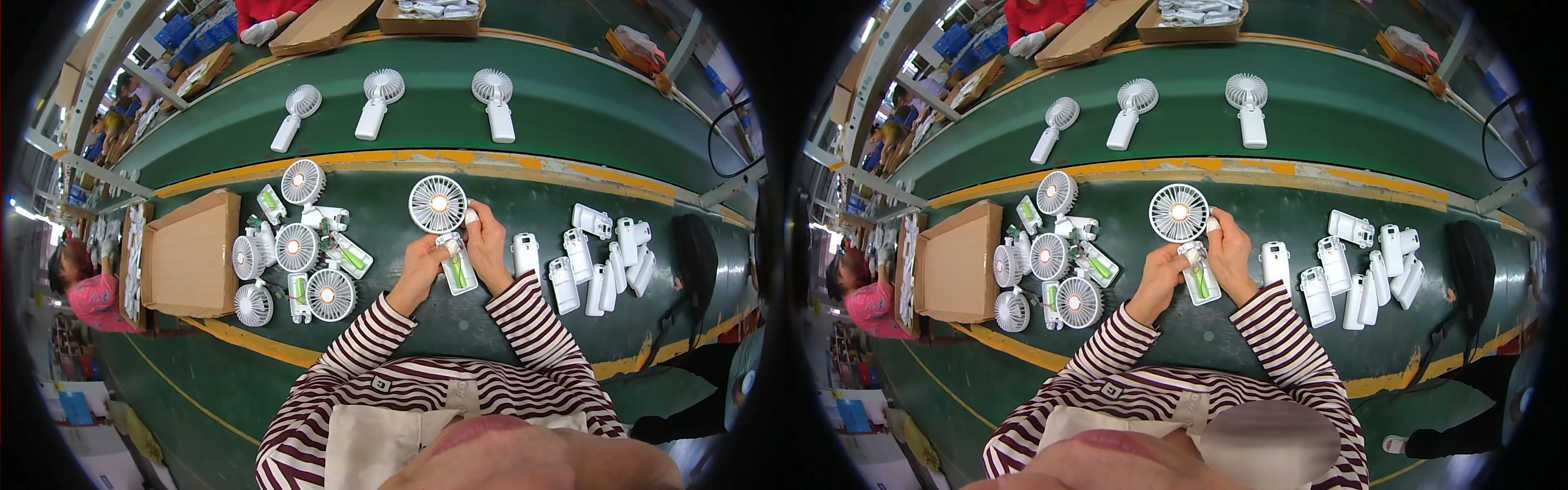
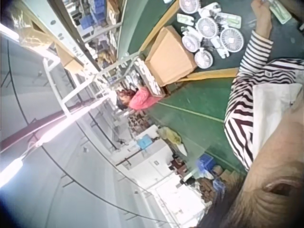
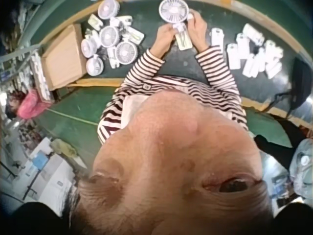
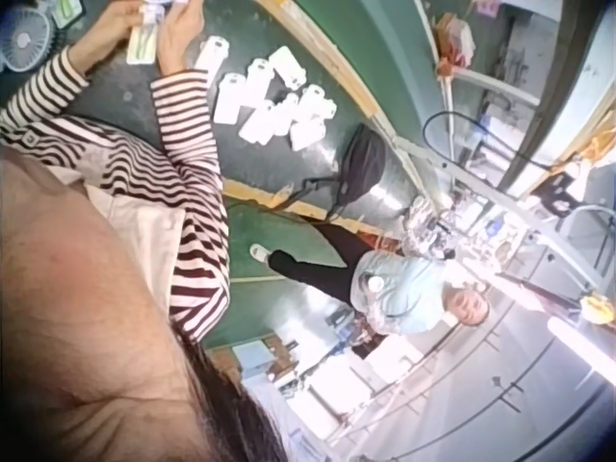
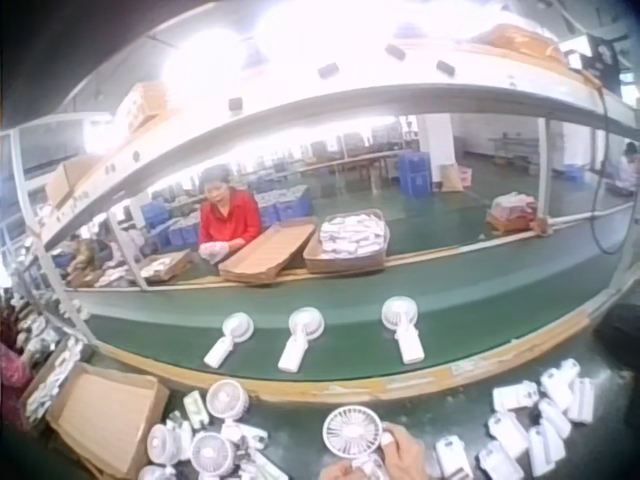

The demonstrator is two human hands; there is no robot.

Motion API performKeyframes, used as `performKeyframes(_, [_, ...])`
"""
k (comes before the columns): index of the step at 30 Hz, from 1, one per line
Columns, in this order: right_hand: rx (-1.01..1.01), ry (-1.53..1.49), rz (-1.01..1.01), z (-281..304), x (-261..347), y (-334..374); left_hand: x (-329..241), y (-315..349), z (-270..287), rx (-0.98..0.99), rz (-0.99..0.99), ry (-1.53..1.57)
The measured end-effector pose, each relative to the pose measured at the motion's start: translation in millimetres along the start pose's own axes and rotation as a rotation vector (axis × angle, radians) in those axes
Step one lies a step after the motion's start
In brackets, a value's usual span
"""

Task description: The person assembles portable fans by fitting the internal wiring and circuit boards into the handle bases, attaching the handle covers by hand, and placing the assembled fans onto the conveyor belt.

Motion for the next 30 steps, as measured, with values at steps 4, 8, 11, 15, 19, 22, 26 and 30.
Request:
performKeyframes(4, [0.005,0.01,0.011,-1,-1,1,-1,2,1,-0.005,-0.008,-0.008])
performKeyframes(8, [0.01,0.023,0.016,-1,1,2,1,0,6,0.023,-0.003,-0.023])
performKeyframes(11, [0.04,-0.005,-0.079,3,5,2,0,2,1,0.005,-0.007,-0.013])
performKeyframes(15, [-0.025,0.026,0.041,1,0,0,12,-9,7,0.056,-0.051,-0.004])
performKeyframes(19, [-0.075,0.028,0.133,-4,11,0,7,-6,11,0.003,-0.076,-0.036])
performKeyframes(22, [-0.103,0.05,0.128,2,10,-1,10,-9,9,-0.005,-0.057,-0.028])
performKeyframes(26, [-0.069,0.041,0.113,3,11,-1,10,-9,7,0.0,-0.053,-0.043])
performKeyframes(30, [-0.077,0.059,0.126,4,13,1,10,-8,8,-0.004,-0.06,-0.026])
Point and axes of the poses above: each hand's wrist, its own y-axis away from the middle knuckle, its own z-axis out of the back of the hand, x = y × z, the point moved 1 cm from there along -y, towards the middle knuckle, and after that the axes turned 11 degrees about -x, right-handed, at the moved point
